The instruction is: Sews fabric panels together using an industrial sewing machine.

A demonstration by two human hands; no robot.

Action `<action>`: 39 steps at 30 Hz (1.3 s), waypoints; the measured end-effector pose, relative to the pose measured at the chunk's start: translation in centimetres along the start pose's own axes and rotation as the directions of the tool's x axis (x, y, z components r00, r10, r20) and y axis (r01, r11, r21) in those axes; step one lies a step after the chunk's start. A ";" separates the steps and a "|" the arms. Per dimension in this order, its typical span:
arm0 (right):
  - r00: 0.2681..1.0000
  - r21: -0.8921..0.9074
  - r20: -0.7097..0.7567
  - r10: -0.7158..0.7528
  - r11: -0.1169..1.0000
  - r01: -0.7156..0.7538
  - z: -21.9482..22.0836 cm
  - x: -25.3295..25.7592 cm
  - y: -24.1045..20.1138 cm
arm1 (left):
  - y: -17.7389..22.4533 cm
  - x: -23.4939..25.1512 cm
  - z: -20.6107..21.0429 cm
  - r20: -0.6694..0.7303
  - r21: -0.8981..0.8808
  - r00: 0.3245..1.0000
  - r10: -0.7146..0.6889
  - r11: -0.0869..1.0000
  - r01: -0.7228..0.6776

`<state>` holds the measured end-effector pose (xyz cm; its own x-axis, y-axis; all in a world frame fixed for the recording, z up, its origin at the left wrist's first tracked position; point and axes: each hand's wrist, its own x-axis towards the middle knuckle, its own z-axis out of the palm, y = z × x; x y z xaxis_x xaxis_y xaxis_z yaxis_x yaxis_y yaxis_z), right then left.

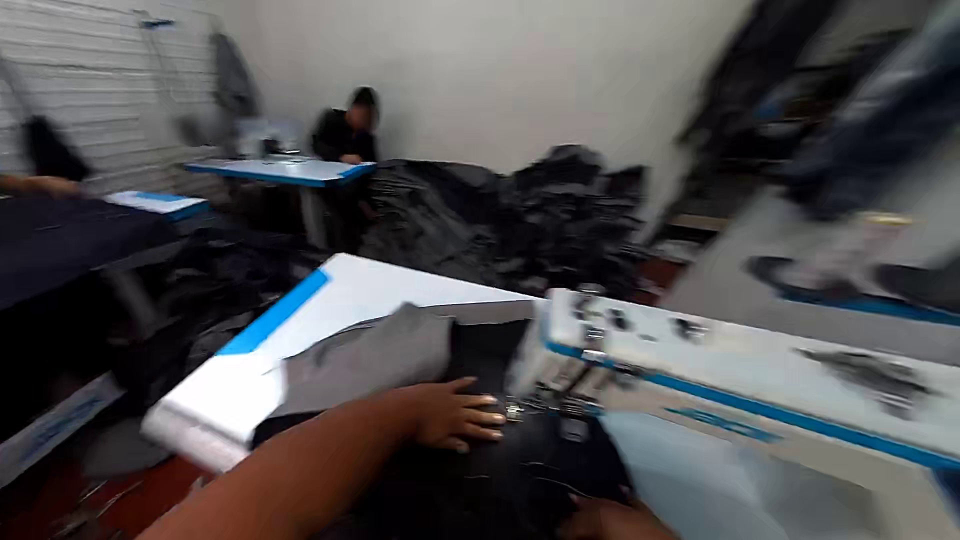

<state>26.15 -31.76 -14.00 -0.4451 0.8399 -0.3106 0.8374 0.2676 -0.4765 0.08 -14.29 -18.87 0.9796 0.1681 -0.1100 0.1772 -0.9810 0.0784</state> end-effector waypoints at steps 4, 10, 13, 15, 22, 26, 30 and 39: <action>0.912 0.106 -0.333 0.240 0.971 -0.216 5.9 4.1 -6.2 | -1.5 0.1 1.1 0.103 -0.175 0.995 0.005 0.985 0.013; 0.923 -0.035 -0.355 0.146 0.985 -0.170 9.2 5.0 -3.7 | -0.6 0.7 0.6 0.174 -0.182 0.980 -0.095 0.975 0.127; 0.959 -0.084 -0.264 0.103 0.988 -0.129 7.6 4.9 -1.4 | 0.2 1.4 0.2 0.215 -0.187 0.953 -0.213 0.949 0.255; 0.981 -0.112 -0.187 0.048 0.991 -0.070 6.0 5.3 0.5 | 0.5 1.9 0.1 0.223 -0.160 0.924 -0.310 0.923 0.349; 0.939 0.019 -0.023 0.342 0.940 -0.342 2.7 6.3 -4.1 | 1.1 2.9 -0.6 0.309 -0.070 0.886 -0.345 0.921 0.383; 0.915 0.139 -0.166 0.367 0.928 -0.347 7.0 6.5 -5.7 | -0.2 1.9 -0.1 0.208 -0.228 0.974 -0.093 0.964 0.140; 0.964 0.041 -0.151 0.219 0.976 -0.215 5.6 5.8 -1.8 | 1.6 2.5 0.4 0.175 -0.260 0.940 -0.293 0.907 0.331; 0.893 0.167 0.097 0.438 0.878 -0.449 1.6 6.9 -5.5 | -1.0 2.3 -2.6 0.377 -0.091 0.924 -0.067 0.990 0.109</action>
<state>17.98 -28.18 -14.82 -0.0614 0.8217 -0.5666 0.8822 -0.2209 -0.4159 2.39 -12.63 -16.65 0.8574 0.1848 -0.4803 0.2908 -0.9440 0.1561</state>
